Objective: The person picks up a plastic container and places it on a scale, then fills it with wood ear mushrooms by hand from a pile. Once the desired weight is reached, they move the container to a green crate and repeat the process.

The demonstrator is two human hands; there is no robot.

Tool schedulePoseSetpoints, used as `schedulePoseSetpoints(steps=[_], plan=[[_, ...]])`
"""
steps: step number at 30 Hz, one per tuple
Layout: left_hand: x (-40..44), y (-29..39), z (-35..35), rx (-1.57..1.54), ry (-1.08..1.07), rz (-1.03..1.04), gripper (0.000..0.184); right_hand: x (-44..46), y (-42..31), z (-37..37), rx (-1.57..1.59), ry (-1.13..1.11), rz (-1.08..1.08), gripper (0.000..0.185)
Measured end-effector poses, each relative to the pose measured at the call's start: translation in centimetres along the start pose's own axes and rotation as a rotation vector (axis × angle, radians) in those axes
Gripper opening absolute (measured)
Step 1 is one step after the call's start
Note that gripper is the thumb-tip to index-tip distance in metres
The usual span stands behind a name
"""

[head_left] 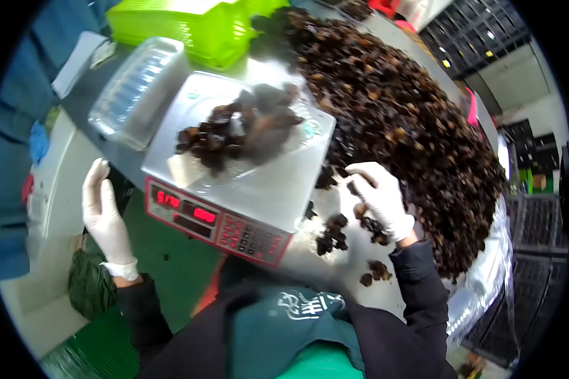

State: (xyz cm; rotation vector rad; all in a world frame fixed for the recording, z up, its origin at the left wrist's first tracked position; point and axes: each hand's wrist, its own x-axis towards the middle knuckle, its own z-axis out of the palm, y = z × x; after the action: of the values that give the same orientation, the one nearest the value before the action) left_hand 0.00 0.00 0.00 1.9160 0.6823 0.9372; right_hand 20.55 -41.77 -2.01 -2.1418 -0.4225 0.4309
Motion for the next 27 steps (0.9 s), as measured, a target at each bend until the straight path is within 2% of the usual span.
schedulePoseSetpoints(steps=[2,3,5,6,7,9,13,14,17,19,22,23,25,27], plan=[[1.6,0.5,-1.6,0.002,0.001,-0.017,0.035,-2.0,-0.1,2.8,-0.107,-0.027,-0.156,0.018],[-2.8,-0.5,3.9,-0.098,0.008,-0.105,0.035,-4.1,2.3,-2.3,-0.303,-0.11,-0.018,0.019],[-2.0,-0.4,3.3,-0.069,-0.001,-0.099,0.035,-5.1,5.4,0.6,-0.367,-0.047,-0.369,0.021],[-1.6,-0.1,3.1,-0.058,-0.01,-0.087,0.035,-5.2,5.9,2.2,-0.447,0.002,-0.478,0.024],[-1.7,0.1,3.4,-0.062,-0.02,-0.089,0.035,-5.5,4.6,2.6,-0.517,-0.037,-0.445,0.028],[-1.9,0.5,4.0,-0.058,-0.043,-0.084,0.035,-5.0,4.0,4.1,-0.553,-0.038,-0.52,0.032],[-2.4,0.8,4.6,-0.034,-0.077,-0.057,0.033,-3.6,2.0,6.0,-0.695,-0.125,-0.432,0.033],[-2.5,1.0,4.6,-0.028,-0.081,-0.053,0.033,-3.2,2.4,6.1,-0.67,-0.223,-0.358,0.031],[-2.6,0.8,4.3,-0.023,-0.072,-0.065,0.033,-3.3,3.4,5.8,-0.302,-0.078,-0.209,0.03],[-2.7,0.6,4.2,-0.019,-0.068,-0.081,0.032,-3.0,3.7,4.5,-0.001,-0.131,-0.115,0.043],[-2.7,-0.1,4.9,-0.048,-0.097,-0.119,0.032,-3.5,0.5,1.6,0.376,-0.229,0.19,0.037],[-2.8,-0.1,5.4,-0.075,-0.118,-0.128,0.032,-3.5,-0.9,1.0,0.541,-0.243,0.175,0.037],[-3.0,0.0,6.2,-0.124,-0.15,-0.143,0.032,-3.5,-1.8,0.2,0.586,-0.226,0.266,0.037],[-3.1,0.3,6.9,-0.093,-0.175,-0.089,0.032,-2.9,-4.7,-0.5,0.658,-0.182,0.174,0.038]])
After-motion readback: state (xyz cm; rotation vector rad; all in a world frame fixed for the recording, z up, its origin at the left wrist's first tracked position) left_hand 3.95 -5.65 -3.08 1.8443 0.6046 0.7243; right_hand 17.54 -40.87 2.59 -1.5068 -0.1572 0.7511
